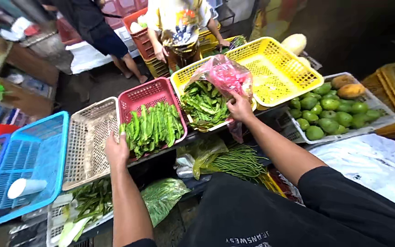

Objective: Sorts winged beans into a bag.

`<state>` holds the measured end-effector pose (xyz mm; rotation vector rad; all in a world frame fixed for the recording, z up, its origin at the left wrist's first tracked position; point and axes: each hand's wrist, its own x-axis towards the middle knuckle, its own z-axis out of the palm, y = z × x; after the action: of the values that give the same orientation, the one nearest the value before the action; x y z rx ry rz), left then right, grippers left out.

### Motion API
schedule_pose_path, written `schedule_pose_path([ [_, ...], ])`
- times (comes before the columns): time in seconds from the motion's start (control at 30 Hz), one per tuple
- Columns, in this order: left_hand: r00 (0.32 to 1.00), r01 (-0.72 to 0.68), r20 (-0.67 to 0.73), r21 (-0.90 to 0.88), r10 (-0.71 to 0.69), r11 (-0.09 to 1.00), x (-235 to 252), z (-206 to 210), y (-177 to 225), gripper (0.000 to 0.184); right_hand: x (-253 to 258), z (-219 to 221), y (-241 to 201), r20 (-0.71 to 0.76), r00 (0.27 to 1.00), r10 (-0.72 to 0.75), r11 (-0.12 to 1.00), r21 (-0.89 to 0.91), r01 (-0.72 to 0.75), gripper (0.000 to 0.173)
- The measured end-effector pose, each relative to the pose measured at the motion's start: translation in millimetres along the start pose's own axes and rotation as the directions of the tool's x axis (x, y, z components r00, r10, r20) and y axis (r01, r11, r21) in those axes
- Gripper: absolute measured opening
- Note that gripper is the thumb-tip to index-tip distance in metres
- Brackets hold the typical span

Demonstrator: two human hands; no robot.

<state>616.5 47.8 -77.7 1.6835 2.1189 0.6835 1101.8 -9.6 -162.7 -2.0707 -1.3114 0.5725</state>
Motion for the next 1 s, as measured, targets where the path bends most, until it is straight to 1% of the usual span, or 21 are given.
schedule_pose_path([
  [0.07,0.982,-0.107,-0.157,0.003,0.106,0.994,-16,-7,45,0.055,1,-5,2,-0.005,1.000,-0.024,0.991,0.132,0.025,0.069],
  [0.1,0.967,-0.194,-0.169,-0.013,0.189,0.981,-27,-4,73,0.049,2,-8,3,-0.005,1.000,-0.023,0.980,0.200,0.024,0.076],
  [0.13,0.953,-0.286,-0.115,-0.038,0.281,0.957,-36,3,102,0.044,3,-9,4,-0.003,1.000,-0.021,0.964,0.265,0.021,0.080],
  [0.2,0.885,-0.441,0.121,-0.089,0.449,0.893,-53,35,161,0.036,6,-9,7,-0.016,1.000,-0.010,0.916,0.402,0.016,0.083],
  [0.23,0.817,-0.509,0.260,-0.098,0.515,0.855,-62,57,191,0.033,5,-10,8,-0.016,1.000,-0.002,0.890,0.455,0.009,0.083],
  [0.27,0.727,-0.582,0.391,-0.086,0.564,0.809,-70,81,220,0.031,4,-11,9,-0.011,1.000,0.003,0.874,0.486,0.003,0.084],
  [0.33,0.556,-0.719,0.602,0.003,0.573,0.695,-78,135,267,0.030,1,-16,9,-0.001,1.000,-0.012,0.863,0.506,0.011,0.085],
  [0.37,0.502,-0.768,0.670,0.056,0.546,0.638,-75,164,283,0.028,1,-16,11,-0.008,0.999,-0.031,0.863,0.504,0.031,0.086],
  [0.4,0.489,-0.799,0.691,0.108,0.533,0.592,-68,192,292,0.024,0,-16,12,-0.014,0.999,-0.043,0.864,0.502,0.044,0.086],
  [0.43,0.504,-0.818,0.655,0.153,0.563,0.554,-59,218,295,0.024,-1,-16,14,-0.016,0.999,-0.049,0.863,0.502,0.051,0.087],
  [0.47,0.515,-0.835,0.588,0.182,0.624,0.519,-48,240,296,0.028,-1,-16,15,-0.013,0.998,-0.055,0.861,0.506,0.055,0.087],
  [0.53,0.471,-0.882,0.447,0.205,0.761,0.425,-29,269,298,0.037,0,-17,17,-0.001,0.998,-0.067,0.858,0.510,0.059,0.085],
  [0.57,0.464,-0.886,0.414,0.215,0.783,0.412,-25,275,304,0.041,3,-19,18,0.012,0.997,-0.074,0.858,0.511,0.058,0.084],
  [0.6,0.497,-0.868,0.409,0.243,0.765,0.433,-22,278,310,0.047,5,-22,19,0.031,0.996,-0.080,0.858,0.511,0.054,0.084],
  [0.63,0.564,-0.826,0.433,0.287,0.704,0.485,-20,280,315,0.052,6,-23,19,0.052,0.995,-0.087,0.859,0.509,0.048,0.083],
  [0.7,0.710,-0.698,0.501,0.411,0.495,0.586,-19,282,325,0.051,6,-24,19,0.088,0.991,-0.101,0.871,0.490,0.046,0.081],
  [0.77,0.793,-0.562,0.551,0.493,0.262,0.664,-19,281,337,0.051,5,-26,19,0.114,0.986,-0.119,0.878,0.476,0.051,0.079],
  [0.83,0.840,-0.417,0.528,0.485,0.122,0.769,-19,273,348,0.053,5,-29,20,0.135,0.980,-0.143,0.876,0.478,0.062,0.078],
  [0.87,0.854,-0.373,0.512,0.489,0.087,0.788,-18,272,350,0.055,5,-29,21,0.144,0.978,-0.151,0.875,0.480,0.065,0.078],
  [0.93,0.865,-0.344,0.498,0.506,0.057,0.791,-18,276,348,0.061,3,-29,21,0.156,0.975,-0.156,0.880,0.471,0.065,0.078],
  [1.0,0.841,-0.343,0.541,0.536,-0.002,0.772,-32,273,356,0.064,3,-28,20,0.151,0.977,-0.149,0.888,0.455,0.065,0.077],
])
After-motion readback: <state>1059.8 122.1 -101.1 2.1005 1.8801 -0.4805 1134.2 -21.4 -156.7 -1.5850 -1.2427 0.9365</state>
